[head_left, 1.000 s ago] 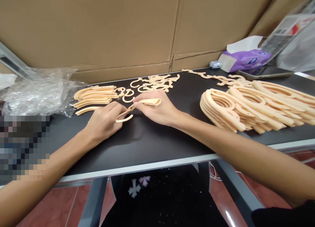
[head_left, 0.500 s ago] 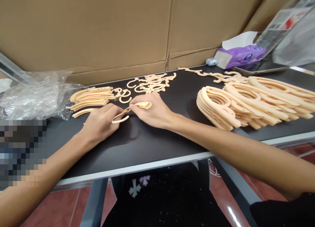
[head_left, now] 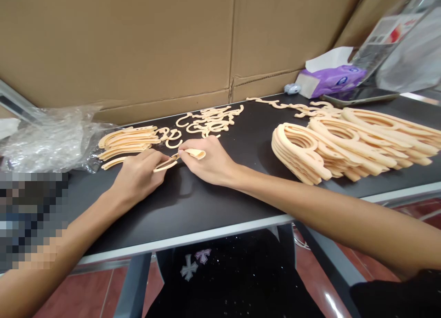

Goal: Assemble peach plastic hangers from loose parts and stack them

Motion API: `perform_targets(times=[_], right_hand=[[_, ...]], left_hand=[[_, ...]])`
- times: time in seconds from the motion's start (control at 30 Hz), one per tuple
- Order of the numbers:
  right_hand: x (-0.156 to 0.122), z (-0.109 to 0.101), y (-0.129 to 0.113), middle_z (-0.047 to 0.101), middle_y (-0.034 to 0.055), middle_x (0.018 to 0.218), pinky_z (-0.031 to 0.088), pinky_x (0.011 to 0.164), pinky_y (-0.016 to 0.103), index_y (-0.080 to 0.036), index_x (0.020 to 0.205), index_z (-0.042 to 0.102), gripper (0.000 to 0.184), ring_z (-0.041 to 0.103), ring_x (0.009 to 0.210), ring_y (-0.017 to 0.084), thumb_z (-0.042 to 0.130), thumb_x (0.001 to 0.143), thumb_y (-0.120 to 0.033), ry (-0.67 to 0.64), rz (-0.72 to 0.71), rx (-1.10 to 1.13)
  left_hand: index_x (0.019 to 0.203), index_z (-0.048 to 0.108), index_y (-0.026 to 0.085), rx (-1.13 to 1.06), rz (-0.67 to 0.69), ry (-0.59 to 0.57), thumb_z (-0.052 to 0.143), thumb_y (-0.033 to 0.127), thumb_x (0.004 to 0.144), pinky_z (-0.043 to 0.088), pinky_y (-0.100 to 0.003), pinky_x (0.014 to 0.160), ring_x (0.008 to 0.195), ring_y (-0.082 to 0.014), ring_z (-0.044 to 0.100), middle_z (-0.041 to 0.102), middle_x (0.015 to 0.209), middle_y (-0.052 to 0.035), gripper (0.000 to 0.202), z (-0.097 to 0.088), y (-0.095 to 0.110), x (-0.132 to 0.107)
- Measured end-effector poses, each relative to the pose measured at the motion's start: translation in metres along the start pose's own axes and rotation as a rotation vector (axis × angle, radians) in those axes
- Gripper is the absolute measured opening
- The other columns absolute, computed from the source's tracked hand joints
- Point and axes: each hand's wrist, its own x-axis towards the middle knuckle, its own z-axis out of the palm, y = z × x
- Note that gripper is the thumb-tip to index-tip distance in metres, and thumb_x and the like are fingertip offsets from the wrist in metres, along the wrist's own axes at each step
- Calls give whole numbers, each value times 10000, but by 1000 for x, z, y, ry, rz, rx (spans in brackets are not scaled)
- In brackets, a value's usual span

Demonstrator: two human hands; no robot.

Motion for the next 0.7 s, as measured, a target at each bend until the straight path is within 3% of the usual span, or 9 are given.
perform_targets(times=[0.23,0.43,0.7], right_hand=[[0,4,-1,670,13,711,392,679,258,-163,771,702,259,529,639,112,485,911,-183,49,31,30],[1,3,-2,639,10,670,383,652,263,-160,752,687,254,513,629,117,484,902,-176,38,21,8],[8,-4,0,673,10,681,440,673,261,-160,739,696,183,570,640,117,549,843,-127,15,38,127]], left_hand=[[855,677,208,-27,36,77,593,191,936,497,-268,587,623,-164,686,742,737,-24,118,-2,2,3],[877,685,231,-42,-18,-19,544,217,931,503,-292,617,670,-187,697,752,771,-33,151,-6,4,6],[836,704,210,-144,-61,-19,570,312,939,505,-279,626,654,-170,691,755,763,-24,198,-5,2,10]])
